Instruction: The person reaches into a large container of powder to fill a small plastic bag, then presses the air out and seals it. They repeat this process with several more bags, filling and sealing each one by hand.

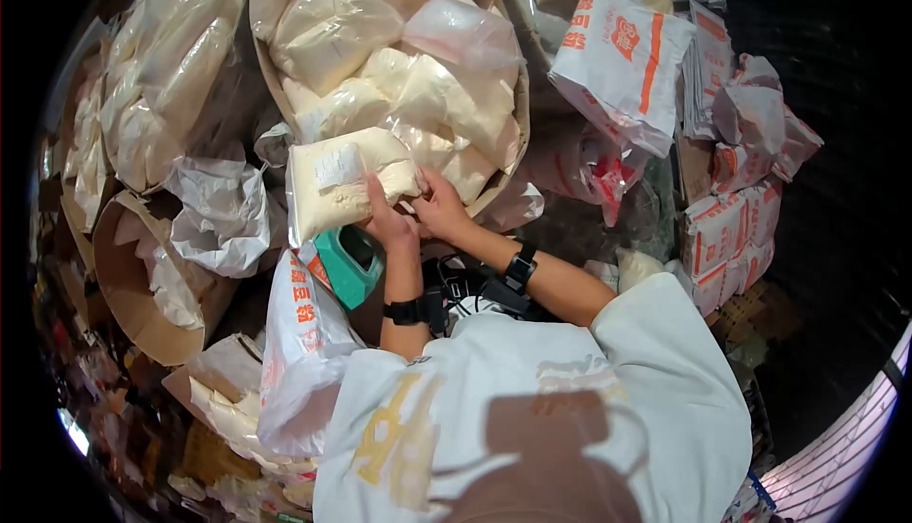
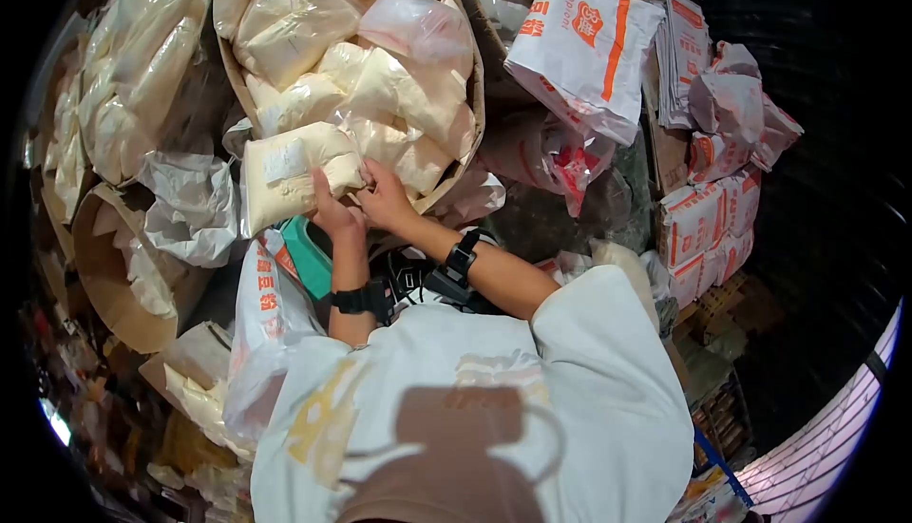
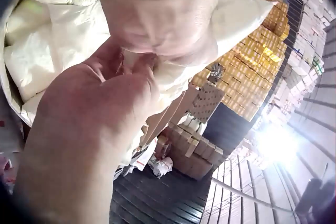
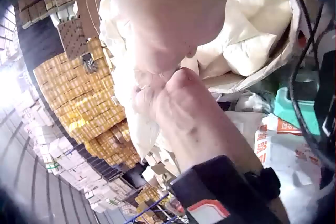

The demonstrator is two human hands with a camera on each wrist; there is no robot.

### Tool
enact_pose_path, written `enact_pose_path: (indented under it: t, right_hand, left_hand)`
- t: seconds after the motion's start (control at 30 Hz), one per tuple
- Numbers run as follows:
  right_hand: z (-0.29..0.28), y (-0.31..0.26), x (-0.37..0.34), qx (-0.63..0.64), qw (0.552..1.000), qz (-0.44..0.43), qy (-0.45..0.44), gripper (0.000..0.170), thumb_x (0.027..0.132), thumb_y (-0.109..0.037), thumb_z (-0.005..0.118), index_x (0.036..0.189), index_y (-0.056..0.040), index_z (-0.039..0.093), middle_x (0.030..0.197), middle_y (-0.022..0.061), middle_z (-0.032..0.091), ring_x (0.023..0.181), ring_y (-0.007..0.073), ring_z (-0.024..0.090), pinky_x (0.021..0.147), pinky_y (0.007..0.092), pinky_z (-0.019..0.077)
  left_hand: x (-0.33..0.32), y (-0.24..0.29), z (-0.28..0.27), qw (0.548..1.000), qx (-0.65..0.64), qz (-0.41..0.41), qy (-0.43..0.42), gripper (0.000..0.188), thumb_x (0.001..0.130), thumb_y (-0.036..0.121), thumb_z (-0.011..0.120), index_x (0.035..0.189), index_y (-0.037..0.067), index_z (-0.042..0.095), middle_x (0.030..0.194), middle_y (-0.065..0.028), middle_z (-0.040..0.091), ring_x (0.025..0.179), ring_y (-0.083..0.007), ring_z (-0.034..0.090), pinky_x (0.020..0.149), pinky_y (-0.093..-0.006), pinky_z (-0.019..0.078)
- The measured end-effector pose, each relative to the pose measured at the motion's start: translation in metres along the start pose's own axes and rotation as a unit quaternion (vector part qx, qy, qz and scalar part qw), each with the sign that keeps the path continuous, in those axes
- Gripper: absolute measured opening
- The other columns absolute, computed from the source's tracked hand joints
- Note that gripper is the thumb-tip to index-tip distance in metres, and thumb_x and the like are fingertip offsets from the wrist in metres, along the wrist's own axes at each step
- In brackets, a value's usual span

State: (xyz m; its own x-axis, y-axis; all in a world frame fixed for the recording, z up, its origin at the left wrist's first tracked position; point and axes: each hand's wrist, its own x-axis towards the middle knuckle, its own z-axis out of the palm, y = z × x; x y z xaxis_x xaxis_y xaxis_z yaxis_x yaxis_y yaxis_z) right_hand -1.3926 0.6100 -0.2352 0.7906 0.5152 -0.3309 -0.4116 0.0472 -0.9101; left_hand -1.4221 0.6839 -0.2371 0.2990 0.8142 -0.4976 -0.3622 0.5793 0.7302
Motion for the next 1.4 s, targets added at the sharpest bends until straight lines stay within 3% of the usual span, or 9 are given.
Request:
enact_pose_path:
  t: [0.2, 0.33, 0.53, 0.67, 0.77, 0.87, 1.03, 1.17, 1.4]
  right_hand:
    - [0.014, -0.042, 0.012, 0.193, 0.981, 0.000, 0.006, 0.044, 0.081, 0.016, 0.042, 0.120, -0.0004, 0.054, 0.118, 0.0055, 0.061, 0.110, 0.0153, 0.058, 0.095, 0.0304, 0.0486]
    - [-0.004, -0.066, 0.034, 0.125, 0.990, -0.059, -0.040, 0.050, 0.087, 0.017, 0.042, 0.133, -0.0017, 0.048, 0.124, 0.0074, 0.060, 0.114, 0.0163, 0.057, 0.098, 0.0326, 0.0478]
    - [-0.041, -0.055, 0.024, -0.080, 0.994, -0.069, 0.002, 0.049, 0.083, 0.014, 0.038, 0.128, -0.0028, 0.049, 0.115, 0.0111, 0.063, 0.102, 0.0169, 0.059, 0.088, 0.0290, 0.0479]
    - [-0.057, -0.028, 0.023, -0.086, 0.990, -0.103, 0.029, 0.035, 0.078, 0.007, 0.039, 0.110, -0.0009, 0.052, 0.090, 0.0164, 0.063, 0.080, 0.0209, 0.059, 0.073, 0.0307, 0.0472]
    - [-0.085, -0.036, 0.027, -0.300, 0.950, -0.087, -0.018, 0.021, 0.078, 0.002, 0.045, 0.098, -0.0008, 0.052, 0.076, 0.0203, 0.055, 0.067, 0.0306, 0.052, 0.064, 0.0349, 0.0437]
    - [-0.089, -0.038, 0.029, -0.257, 0.960, -0.103, -0.031, 0.013, 0.078, -0.003, 0.051, 0.091, 0.0001, 0.050, 0.070, 0.0218, 0.048, 0.061, 0.0366, 0.044, 0.057, 0.0377, 0.0389]
    - [-0.070, -0.054, 0.013, -0.297, 0.948, -0.064, 0.094, 0.018, 0.082, -0.011, 0.063, 0.082, 0.0026, 0.051, 0.065, 0.0213, 0.047, 0.056, 0.0336, 0.042, 0.053, 0.0366, 0.0377]
    - [-0.064, -0.050, 0.012, -0.307, 0.938, -0.078, 0.142, 0.026, 0.083, -0.014, 0.068, 0.076, 0.0035, 0.051, 0.062, 0.0212, 0.046, 0.055, 0.0323, 0.040, 0.051, 0.0353, 0.0371]
    - [-0.056, -0.071, 0.016, -0.356, 0.926, -0.083, 0.094, 0.021, 0.083, -0.008, 0.065, 0.088, 0.0017, 0.048, 0.071, 0.0244, 0.056, 0.066, 0.0452, 0.055, 0.060, 0.0445, 0.0439]
  left_hand:
    - [-0.020, 0.032, -0.011, 0.973, 0.111, 0.072, -0.187, 0.056, 0.084, 0.000, 0.067, 0.134, 0.001, 0.044, 0.130, -0.0153, 0.054, 0.119, -0.0257, 0.054, 0.103, -0.0434, 0.0426]
    - [-0.030, 0.083, -0.061, 0.891, 0.330, 0.029, -0.310, 0.060, 0.082, 0.010, 0.069, 0.137, 0.004, 0.044, 0.134, -0.0117, 0.053, 0.124, -0.0288, 0.050, 0.105, -0.0461, 0.0382]
    - [-0.032, 0.116, -0.036, 0.899, 0.205, -0.240, -0.303, 0.106, 0.079, 0.079, 0.050, 0.150, 0.004, 0.027, 0.151, -0.0175, 0.035, 0.135, -0.0335, 0.038, 0.113, -0.0466, 0.0309]
    - [-0.008, 0.086, -0.022, 0.930, -0.002, -0.260, -0.259, 0.104, 0.080, 0.078, 0.050, 0.150, 0.005, 0.027, 0.151, -0.0177, 0.034, 0.135, -0.0360, 0.039, 0.112, -0.0493, 0.0328]
    - [0.008, 0.063, -0.022, 0.908, -0.156, -0.304, -0.241, 0.095, 0.084, 0.072, 0.051, 0.150, 0.008, 0.028, 0.151, -0.0180, 0.036, 0.134, -0.0403, 0.040, 0.110, -0.0549, 0.0349]
    - [0.026, 0.036, -0.062, 0.892, -0.113, -0.355, -0.255, 0.090, 0.085, 0.065, 0.056, 0.149, 0.007, 0.030, 0.148, -0.0196, 0.040, 0.133, -0.0408, 0.042, 0.108, -0.0575, 0.0361]
    - [0.018, 0.025, -0.072, 0.862, -0.096, -0.388, -0.312, 0.083, 0.077, 0.029, 0.069, 0.147, 0.003, 0.031, 0.143, -0.0197, 0.045, 0.128, -0.0391, 0.048, 0.105, -0.0529, 0.0422]
    - [0.012, 0.028, -0.063, 0.864, -0.010, -0.371, -0.339, 0.083, 0.070, 0.022, 0.067, 0.145, 0.002, 0.035, 0.139, -0.0193, 0.050, 0.127, -0.0371, 0.050, 0.106, -0.0499, 0.0419]
    - [0.014, 0.024, -0.068, 0.865, -0.086, -0.346, -0.354, 0.084, 0.067, 0.021, 0.066, 0.144, 0.002, 0.037, 0.139, -0.0196, 0.050, 0.126, -0.0378, 0.051, 0.108, -0.0497, 0.0406]
